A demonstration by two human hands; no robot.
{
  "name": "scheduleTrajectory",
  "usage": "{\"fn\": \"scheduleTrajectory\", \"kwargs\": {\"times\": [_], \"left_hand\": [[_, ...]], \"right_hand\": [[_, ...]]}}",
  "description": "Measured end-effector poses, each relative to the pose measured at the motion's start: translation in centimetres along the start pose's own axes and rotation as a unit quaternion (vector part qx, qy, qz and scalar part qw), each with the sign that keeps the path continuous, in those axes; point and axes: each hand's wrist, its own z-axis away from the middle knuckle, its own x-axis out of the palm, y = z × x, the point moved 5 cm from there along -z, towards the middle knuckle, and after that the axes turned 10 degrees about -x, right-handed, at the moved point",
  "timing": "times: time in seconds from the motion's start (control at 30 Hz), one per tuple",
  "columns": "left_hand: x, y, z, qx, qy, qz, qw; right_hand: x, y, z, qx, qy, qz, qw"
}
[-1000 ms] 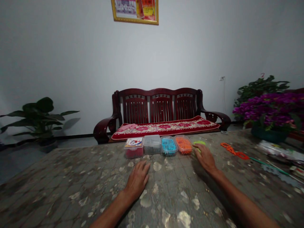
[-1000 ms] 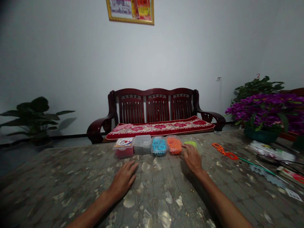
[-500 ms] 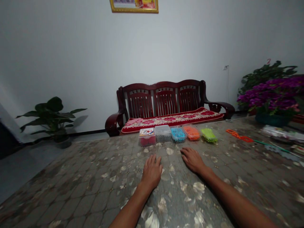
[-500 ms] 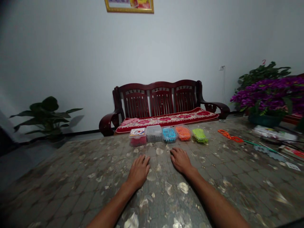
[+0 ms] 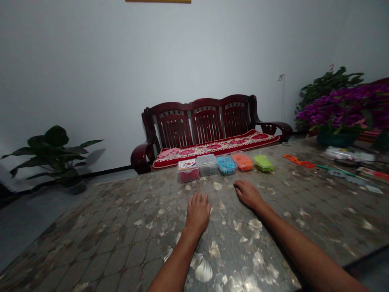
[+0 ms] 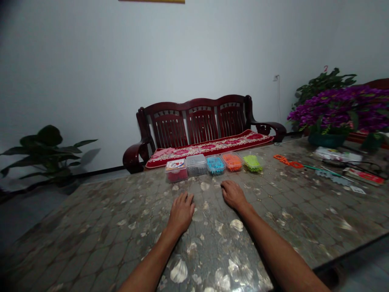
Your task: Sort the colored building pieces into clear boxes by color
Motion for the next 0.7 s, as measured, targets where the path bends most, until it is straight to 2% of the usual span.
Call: {"fn": "scheduleTrajectory", "kwargs": {"times": [0.33,0.7], "left_hand": [[-0.1,-1.2,0.0,-0.001,-0.039,0.063,0.997],[-0.4,-1.3,-0.7,-0.011,-0.018,0.099,0.995]], "right_hand": [[0.4,-0.8,0.0,0.020,-0.019,0.031,0.999],[0.6,-1.0,-0.2,0.005,-0.023,0.060,0.998]]}}
